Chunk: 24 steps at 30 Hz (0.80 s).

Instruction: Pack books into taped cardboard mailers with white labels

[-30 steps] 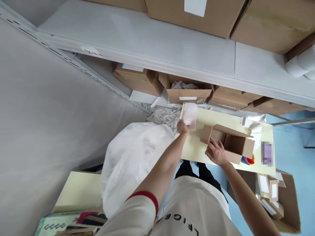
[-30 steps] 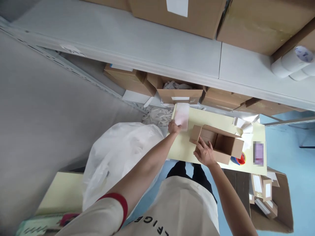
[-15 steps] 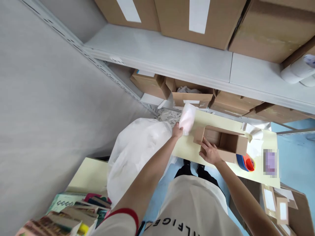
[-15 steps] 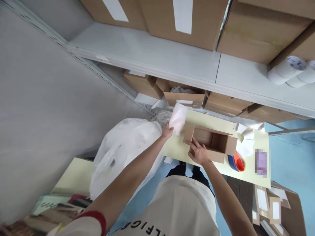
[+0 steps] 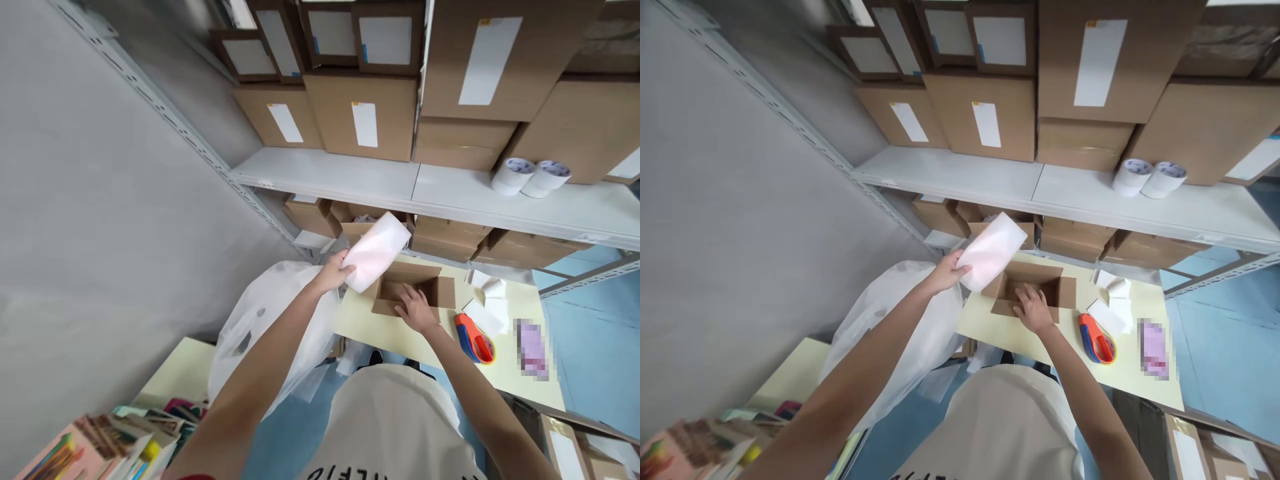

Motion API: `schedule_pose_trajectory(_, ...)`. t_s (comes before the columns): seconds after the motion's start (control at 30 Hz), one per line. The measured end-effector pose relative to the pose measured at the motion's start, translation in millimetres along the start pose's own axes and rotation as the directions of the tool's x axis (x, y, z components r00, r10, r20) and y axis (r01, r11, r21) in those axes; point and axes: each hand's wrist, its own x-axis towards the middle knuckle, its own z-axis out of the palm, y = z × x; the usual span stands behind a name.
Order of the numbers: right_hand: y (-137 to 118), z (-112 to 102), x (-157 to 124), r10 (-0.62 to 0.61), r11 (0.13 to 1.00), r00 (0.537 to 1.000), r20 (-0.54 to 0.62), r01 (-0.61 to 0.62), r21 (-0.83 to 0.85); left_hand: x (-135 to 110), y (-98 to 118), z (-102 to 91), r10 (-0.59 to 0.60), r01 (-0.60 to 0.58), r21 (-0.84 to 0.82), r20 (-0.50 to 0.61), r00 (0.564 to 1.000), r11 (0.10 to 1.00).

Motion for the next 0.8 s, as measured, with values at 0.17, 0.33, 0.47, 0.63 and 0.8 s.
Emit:
schedule_pose_trajectory(0.17,59,-22,-58,0.178,0.978,0.91,-0.374,-0.122,0.167,20,42,49.2,0.111,-0.18,0.33,0.217,0.97,0.927)
schedule_pose_trajectory(0.33,94,-25,-94,0.372,0.909,0.82,-0.435,-0.226,0.35,35,41,97.3,-0.024,-0.115,0.392,0.333,0.943,0.913)
schedule_pose_trajectory(0.47,105,-20,-98,0.41,0.876,0.82,-0.4,-0.232,0.422,38,24,121.1,-0.109,-0.046,0.404,0.352,0.93,0.913)
schedule_pose_trajectory(0.63,121,-3,-83,0.504,0.773,0.808,-0.305,-0.265,0.576,34,11,142.5,-0.137,-0.014,0.416,0.33,0.934,0.909)
schedule_pose_trajectory(0.8,130,15,-65,0.515,0.601,0.842,-0.164,-0.218,0.769,13,6,140.8,-0.03,-0.058,0.38,0.221,0.975,0.923)
